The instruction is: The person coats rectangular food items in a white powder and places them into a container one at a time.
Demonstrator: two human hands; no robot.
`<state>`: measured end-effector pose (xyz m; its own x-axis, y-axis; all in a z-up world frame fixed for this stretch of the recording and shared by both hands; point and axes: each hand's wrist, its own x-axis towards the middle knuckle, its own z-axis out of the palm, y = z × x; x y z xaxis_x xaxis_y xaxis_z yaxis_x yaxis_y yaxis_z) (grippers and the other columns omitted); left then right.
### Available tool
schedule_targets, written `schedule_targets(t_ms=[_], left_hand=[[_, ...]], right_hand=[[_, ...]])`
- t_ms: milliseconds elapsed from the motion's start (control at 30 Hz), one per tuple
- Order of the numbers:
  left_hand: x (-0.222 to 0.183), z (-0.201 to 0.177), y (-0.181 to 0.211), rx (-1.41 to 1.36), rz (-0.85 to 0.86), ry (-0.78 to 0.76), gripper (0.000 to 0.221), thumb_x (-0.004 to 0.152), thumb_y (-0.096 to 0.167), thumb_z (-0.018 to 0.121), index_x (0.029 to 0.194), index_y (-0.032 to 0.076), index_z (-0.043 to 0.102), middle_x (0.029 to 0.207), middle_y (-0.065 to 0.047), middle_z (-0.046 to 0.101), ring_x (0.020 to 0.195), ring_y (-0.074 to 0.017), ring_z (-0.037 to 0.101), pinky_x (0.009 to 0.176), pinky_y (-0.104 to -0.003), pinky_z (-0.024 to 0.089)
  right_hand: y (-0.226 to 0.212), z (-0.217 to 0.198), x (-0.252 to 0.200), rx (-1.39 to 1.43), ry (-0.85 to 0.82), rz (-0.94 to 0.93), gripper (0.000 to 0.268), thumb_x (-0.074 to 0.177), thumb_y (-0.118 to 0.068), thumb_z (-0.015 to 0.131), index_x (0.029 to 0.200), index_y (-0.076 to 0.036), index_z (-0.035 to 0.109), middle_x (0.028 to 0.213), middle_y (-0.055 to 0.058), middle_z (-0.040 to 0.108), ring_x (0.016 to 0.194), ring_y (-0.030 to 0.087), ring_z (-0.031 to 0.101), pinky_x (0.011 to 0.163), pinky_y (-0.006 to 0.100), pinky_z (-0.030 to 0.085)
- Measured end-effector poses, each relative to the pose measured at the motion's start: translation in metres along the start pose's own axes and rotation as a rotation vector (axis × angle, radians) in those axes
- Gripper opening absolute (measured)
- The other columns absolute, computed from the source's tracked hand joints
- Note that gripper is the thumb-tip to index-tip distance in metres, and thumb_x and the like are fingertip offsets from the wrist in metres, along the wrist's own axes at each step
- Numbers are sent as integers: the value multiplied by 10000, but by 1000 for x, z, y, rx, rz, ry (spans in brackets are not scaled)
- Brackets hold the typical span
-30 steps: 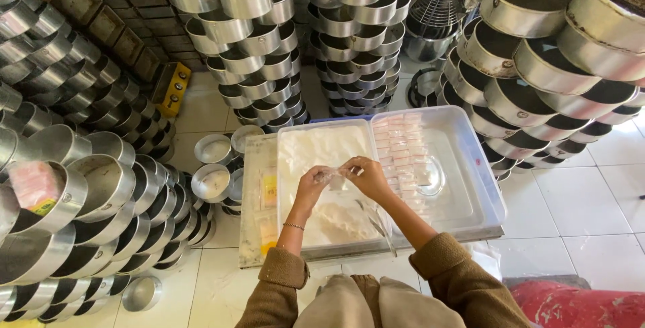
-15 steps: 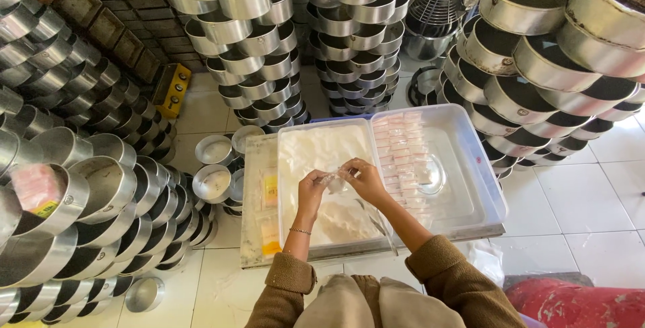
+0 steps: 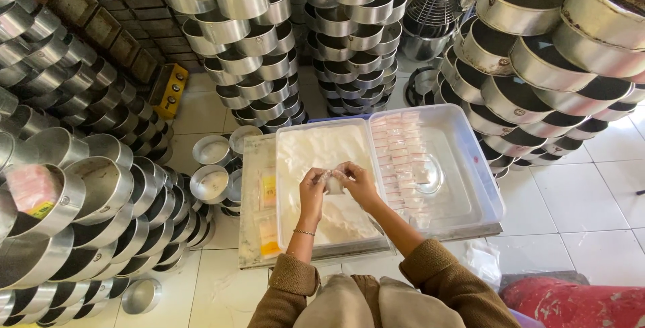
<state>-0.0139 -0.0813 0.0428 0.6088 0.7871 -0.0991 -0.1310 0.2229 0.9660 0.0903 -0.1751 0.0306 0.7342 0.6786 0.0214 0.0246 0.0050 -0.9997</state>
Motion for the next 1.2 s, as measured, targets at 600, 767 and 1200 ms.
schedule_targets(t_ms=[600,767,1200], left_hand=[[-3,-3,3,236,62,-49,77,867,142,774,939,156,750,797,-1,677,731,-69,597,657,-246,541],[-2,-11,3,222,112,-94,124,843,58,770,959,100,750,862,-59,723,826,-125,657,819,-296,553],[22,-70,-5,79,105,29,152,890,14,690,1039,43,686,927,-97,663,836,-166,666,791,-318,609]], right_hand=[[-18,-27,-4,-232,-81,-155,161,829,-150,845,933,-51,772,817,96,735,797,159,660,772,322,578],[-9,-84,8,-439,-159,-178,221,819,20,741,1036,-24,753,978,167,760,925,319,727,804,406,605],[10,-245,21,-1359,-53,324,273,953,-357,610,1213,-340,691,1085,53,788,1021,310,753,950,447,560]])
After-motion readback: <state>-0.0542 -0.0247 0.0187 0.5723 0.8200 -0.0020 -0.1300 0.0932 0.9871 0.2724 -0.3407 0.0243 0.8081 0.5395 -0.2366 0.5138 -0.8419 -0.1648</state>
